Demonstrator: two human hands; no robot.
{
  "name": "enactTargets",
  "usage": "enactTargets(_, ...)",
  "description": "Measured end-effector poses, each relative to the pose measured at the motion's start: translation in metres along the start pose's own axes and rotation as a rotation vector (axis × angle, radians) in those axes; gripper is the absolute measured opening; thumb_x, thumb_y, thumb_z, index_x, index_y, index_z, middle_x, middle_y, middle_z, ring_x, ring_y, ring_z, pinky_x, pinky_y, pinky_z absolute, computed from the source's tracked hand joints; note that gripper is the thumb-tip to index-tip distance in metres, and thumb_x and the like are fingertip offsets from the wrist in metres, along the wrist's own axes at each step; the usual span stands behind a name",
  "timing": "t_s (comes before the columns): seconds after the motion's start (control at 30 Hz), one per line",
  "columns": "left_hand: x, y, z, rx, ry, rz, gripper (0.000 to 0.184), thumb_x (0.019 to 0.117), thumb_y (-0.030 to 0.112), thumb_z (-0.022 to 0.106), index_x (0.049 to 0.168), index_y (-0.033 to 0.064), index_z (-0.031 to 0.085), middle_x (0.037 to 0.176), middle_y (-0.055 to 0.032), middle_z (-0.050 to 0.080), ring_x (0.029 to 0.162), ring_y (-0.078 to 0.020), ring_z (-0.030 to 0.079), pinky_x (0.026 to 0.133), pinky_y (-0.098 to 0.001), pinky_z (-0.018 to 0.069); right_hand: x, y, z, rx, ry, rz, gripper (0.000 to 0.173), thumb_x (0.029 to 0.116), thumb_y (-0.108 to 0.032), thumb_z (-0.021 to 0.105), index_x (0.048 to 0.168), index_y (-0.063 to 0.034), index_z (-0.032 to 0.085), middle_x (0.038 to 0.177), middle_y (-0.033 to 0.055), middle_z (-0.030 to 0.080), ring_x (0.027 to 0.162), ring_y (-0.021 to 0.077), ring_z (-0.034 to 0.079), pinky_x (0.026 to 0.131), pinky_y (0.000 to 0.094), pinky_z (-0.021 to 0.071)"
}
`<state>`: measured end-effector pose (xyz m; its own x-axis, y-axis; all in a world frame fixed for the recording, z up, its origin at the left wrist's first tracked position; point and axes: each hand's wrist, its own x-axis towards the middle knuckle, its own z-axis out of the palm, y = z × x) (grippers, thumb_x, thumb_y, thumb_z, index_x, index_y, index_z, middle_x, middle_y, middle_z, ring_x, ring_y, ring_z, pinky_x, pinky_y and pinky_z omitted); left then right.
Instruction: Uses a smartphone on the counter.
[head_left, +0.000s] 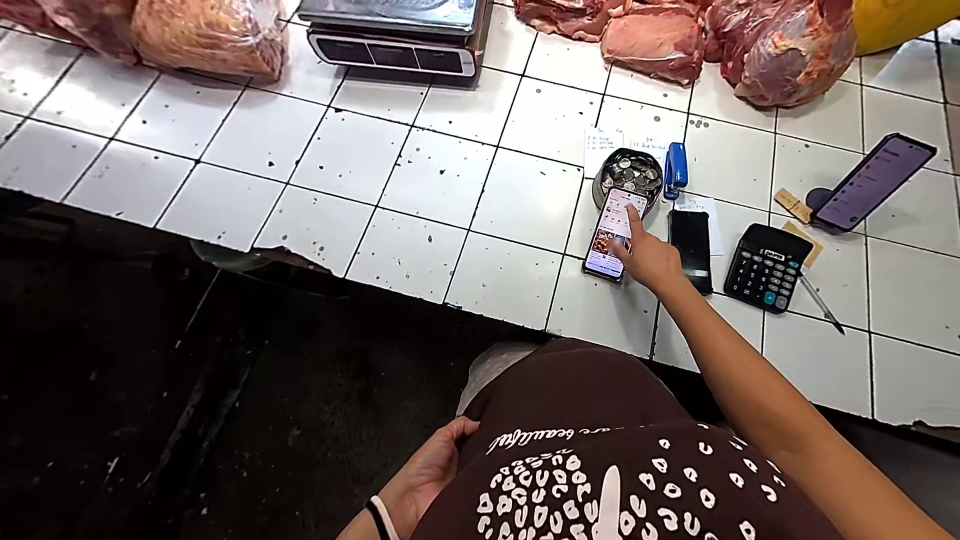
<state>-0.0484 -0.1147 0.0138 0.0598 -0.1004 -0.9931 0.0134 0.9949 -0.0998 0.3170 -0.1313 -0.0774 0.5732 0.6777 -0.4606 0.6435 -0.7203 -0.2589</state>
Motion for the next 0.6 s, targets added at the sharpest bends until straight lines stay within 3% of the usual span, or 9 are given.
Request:
enactTargets(0.23,-0.008,0.045,0.0,0.118,0.017,0.003,0.026,0.1024,0.014,0.041,0.082,0.0087,0.057,0.067,-0.0088,0.066,0.055,-0.0139,0.066,0.047,-0.0274,0.0548,-0.013,-0.006,0.005,0.013,0.01,0.077,0.079,0.1076,-0.048,0.048,0.167,-0.02,0.004,0.111,0.0239,0.072,0.1,0.0452,0.07,0.086,0.0635,0.0528)
enactTargets(0.6,-0.008,0.114,0.022,0.451,0.058,-0.055,0.023,0.1028,0.014,0.041,0.085,0.0108,0.055,0.067,-0.0061,0.064,0.055,-0.0109,0.064,0.046,-0.025,0.053,-0.038,-0.024,0.02,0.126,0.033,0.19,0.068,0.1082,-0.045,0.048,0.166,-0.0284,0.018,0.119,0.0222,0.07,0.102,0.0444,0.069,0.085,0.0634,0.0521)
